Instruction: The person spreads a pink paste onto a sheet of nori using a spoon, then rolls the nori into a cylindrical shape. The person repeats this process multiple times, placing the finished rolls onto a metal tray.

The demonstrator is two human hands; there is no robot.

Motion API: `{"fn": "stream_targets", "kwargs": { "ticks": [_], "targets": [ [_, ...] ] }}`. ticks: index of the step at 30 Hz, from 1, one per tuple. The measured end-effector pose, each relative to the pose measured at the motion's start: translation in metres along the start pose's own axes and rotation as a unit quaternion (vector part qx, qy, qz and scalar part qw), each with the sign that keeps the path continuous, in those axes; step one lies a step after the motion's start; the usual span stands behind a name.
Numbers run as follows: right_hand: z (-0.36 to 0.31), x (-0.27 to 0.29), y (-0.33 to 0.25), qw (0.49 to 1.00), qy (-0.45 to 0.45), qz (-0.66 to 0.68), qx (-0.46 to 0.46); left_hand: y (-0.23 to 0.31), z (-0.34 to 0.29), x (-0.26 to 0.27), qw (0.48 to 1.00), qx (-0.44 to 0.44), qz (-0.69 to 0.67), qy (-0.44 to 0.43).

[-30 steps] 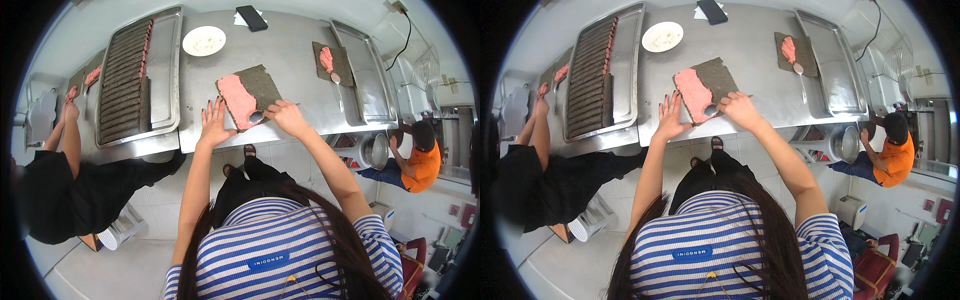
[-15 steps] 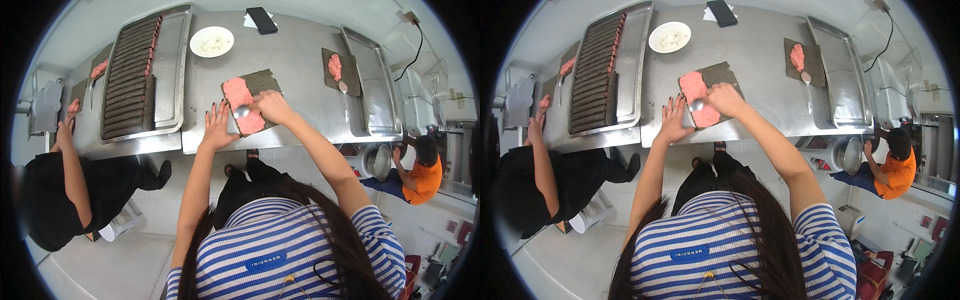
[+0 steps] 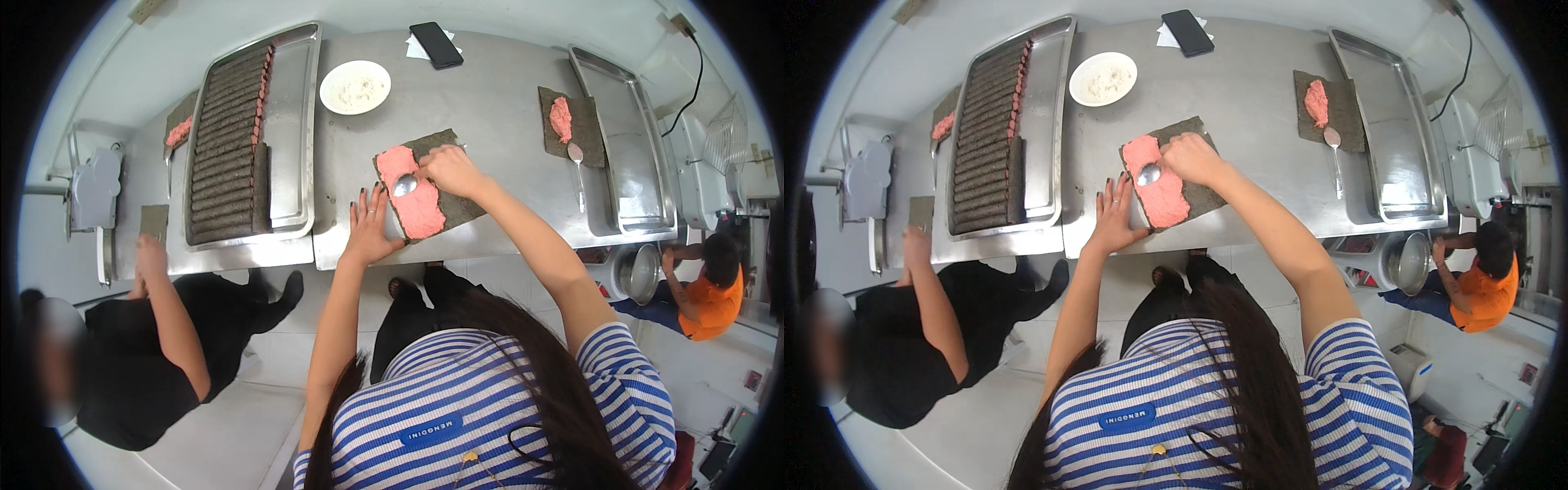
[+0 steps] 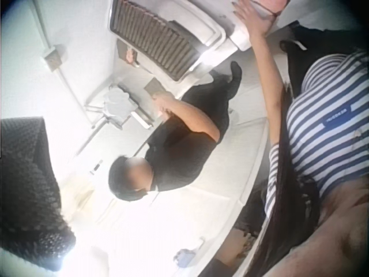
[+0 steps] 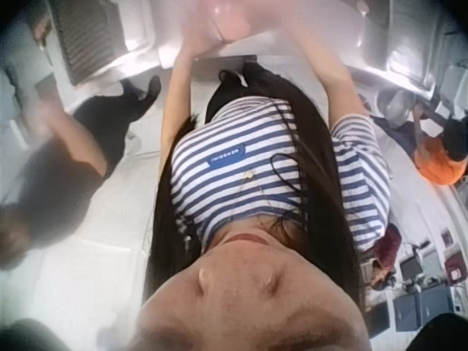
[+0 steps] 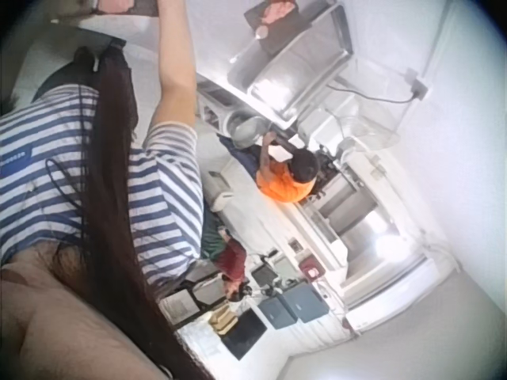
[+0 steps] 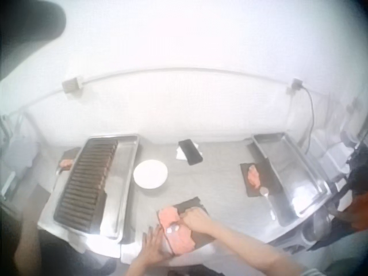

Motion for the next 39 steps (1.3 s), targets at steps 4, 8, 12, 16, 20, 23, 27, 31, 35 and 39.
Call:
{"fn": "stream_targets", "kwargs": {
  "ticks": [4, 8, 12, 16, 20, 23, 27, 31, 35, 39],
  "targets": [
    [0.031, 0.004, 0.012, 0.999, 0.028, -0.004, -0.024, 0.002, -0.001, 0.003, 1.000, -0.004, 0.018, -0.006],
    [0.045, 0.004, 0.037, 0.991, 0.036, -0.041, -0.124, 0.006, 0.001, 0.006, 1.000, -0.002, 0.022, -0.014],
    [0.023, 0.009, 0.051, 0.964, 0.033, 0.106, -0.243, 0.004, -0.001, 0.004, 0.999, -0.004, 0.029, -0.018],
    [0.005, -0.002, 0.052, 0.945, -0.020, 0.153, -0.287, 0.005, 0.002, 0.005, 0.999, -0.004, 0.041, -0.035],
    [-0.006, -0.017, 0.041, 0.939, -0.016, 0.180, -0.293, 0.003, 0.000, 0.007, 0.998, -0.002, 0.048, -0.036],
    [-0.023, -0.019, 0.037, 0.932, -0.040, 0.198, -0.301, 0.006, 0.000, 0.009, 0.998, -0.001, 0.045, -0.041],
    [-0.055, -0.020, 0.031, 0.929, -0.043, 0.219, -0.297, 0.010, 0.000, 0.010, 0.997, -0.001, 0.054, -0.049],
    [-0.088, -0.018, 0.020, 0.924, -0.040, 0.220, -0.310, 0.008, 0.001, 0.010, 0.996, -0.012, 0.074, -0.045],
    [-0.114, -0.010, 0.009, 0.912, -0.053, 0.229, -0.338, 0.011, 0.004, 0.012, 0.995, -0.009, 0.076, -0.067],
    [-0.130, -0.008, 0.006, 0.901, 0.001, 0.252, -0.354, 0.020, 0.018, 0.040, 0.976, -0.024, 0.129, -0.173]
  ]
}}
Point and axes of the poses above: each hand's wrist, its own z-axis towards the middle knuckle, its own x-axis out of the back of the hand, y = z × x, the point moved 5 cm from there along z, towards the middle knuckle, and after that the axes turned 12 degrees about -x, right-handed, at the moved point
